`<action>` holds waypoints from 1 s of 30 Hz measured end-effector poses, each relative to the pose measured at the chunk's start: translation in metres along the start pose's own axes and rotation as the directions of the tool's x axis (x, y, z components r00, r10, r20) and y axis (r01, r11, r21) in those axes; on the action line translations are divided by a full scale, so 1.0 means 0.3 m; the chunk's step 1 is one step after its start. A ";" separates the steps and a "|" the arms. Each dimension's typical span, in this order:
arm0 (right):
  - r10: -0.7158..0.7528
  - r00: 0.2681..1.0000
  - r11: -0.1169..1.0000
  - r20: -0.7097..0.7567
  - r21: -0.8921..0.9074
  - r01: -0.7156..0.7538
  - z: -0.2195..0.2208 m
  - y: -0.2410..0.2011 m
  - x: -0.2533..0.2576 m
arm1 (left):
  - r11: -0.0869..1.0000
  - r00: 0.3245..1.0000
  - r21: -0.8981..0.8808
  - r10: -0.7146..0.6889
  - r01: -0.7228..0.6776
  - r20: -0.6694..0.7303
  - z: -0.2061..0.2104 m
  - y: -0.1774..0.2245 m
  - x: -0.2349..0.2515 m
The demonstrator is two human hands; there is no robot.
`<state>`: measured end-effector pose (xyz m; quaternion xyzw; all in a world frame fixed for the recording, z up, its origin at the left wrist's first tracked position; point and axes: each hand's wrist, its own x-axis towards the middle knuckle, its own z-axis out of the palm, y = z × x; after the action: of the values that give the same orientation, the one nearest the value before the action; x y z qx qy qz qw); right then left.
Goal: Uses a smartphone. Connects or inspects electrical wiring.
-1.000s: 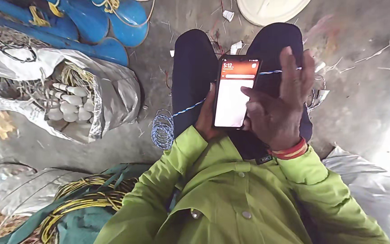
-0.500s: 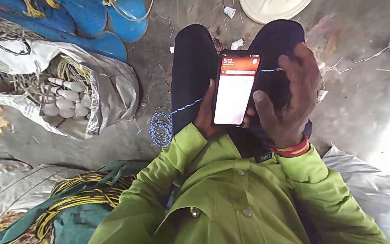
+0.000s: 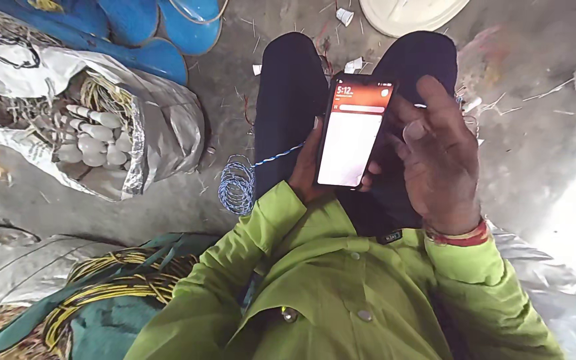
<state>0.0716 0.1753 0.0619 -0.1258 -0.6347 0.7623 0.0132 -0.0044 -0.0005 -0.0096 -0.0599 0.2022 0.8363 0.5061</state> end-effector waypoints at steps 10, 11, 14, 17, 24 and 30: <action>-0.003 1.000 1.000 0.014 0.016 0.003 0.003 -0.001 0.001 | 0.999 0.998 -0.003 0.041 -0.041 0.043 -0.003 -0.003 -0.007; -0.006 1.000 1.000 0.012 0.014 0.005 0.003 0.001 -0.001 | 0.999 0.998 0.000 0.041 -0.041 0.037 -0.002 -0.003 -0.008; -0.011 1.000 1.000 0.010 0.019 0.011 0.005 0.003 0.000 | 0.998 0.998 0.013 0.054 -0.054 0.019 -0.004 -0.002 -0.009; -0.024 0.999 1.000 0.024 0.014 0.023 0.006 0.002 0.001 | 0.998 0.997 0.007 0.060 -0.060 0.038 -0.008 -0.002 -0.008; -0.029 0.999 1.000 0.032 0.001 0.029 0.006 0.000 0.001 | 0.998 0.998 0.002 0.056 -0.056 0.022 -0.002 -0.002 -0.012; -0.049 0.998 0.998 0.036 -0.028 0.050 -0.003 0.008 0.000 | 1.000 0.998 -0.013 0.019 -0.019 0.061 0.001 0.000 -0.009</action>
<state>0.0720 0.1757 0.0594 -0.0968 -0.6486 0.7547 0.0192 -0.0031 -0.0027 -0.0084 -0.0353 0.1820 0.8437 0.5037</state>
